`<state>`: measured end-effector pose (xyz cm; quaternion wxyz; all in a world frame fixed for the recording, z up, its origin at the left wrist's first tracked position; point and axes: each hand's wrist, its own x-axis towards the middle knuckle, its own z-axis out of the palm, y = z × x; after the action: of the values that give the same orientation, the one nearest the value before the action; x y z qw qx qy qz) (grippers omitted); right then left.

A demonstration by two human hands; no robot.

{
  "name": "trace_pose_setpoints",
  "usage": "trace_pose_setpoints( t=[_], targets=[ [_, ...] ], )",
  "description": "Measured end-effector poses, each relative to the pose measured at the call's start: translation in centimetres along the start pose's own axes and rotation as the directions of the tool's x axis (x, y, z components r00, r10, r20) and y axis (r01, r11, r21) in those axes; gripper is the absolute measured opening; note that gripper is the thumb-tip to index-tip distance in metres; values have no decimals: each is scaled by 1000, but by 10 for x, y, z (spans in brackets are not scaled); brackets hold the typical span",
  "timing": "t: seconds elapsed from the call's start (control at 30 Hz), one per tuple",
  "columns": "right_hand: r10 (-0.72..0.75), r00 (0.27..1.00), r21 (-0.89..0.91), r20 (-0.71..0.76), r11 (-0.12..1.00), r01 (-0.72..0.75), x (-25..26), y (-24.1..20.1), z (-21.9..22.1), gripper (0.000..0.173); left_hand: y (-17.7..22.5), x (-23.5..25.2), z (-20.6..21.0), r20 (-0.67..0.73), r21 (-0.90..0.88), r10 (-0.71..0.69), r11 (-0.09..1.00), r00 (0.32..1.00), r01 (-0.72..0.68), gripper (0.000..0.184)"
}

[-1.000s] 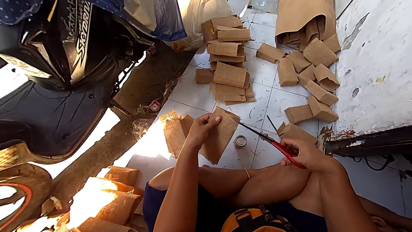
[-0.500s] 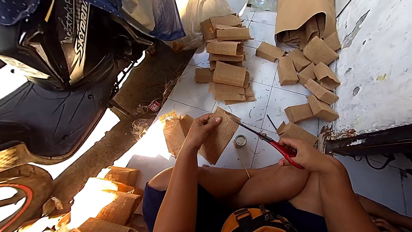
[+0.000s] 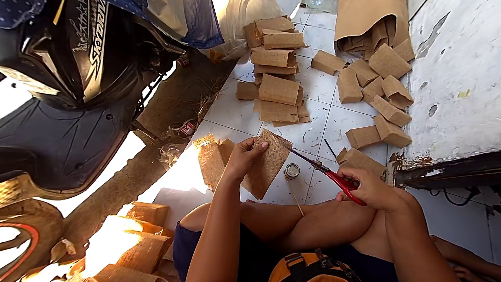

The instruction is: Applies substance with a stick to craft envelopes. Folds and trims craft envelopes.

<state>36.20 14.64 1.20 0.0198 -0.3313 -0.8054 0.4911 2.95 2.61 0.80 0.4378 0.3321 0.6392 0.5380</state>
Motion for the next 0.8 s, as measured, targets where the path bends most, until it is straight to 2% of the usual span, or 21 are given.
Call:
trace_pose_setpoints(
  t=[0.4, 0.63, 0.8],
  targets=[
    [-37, 997, -31, -63, 999, 35, 0, 0, 6, 41, -1, -1, -2, -26, -18, 27, 999, 999, -27, 12],
    [-29, 999, -61, -26, 998, 28, 3, -1, 11, 59, 1, -7, 2, 11, 45, 98, 994, 995, -98, 10],
    [1, 998, -28, -59, 1000, -3, 4, -5, 18, 52, -2, -9, 8, 5, 60, 106, 992, 994, -107, 12]
  ],
)
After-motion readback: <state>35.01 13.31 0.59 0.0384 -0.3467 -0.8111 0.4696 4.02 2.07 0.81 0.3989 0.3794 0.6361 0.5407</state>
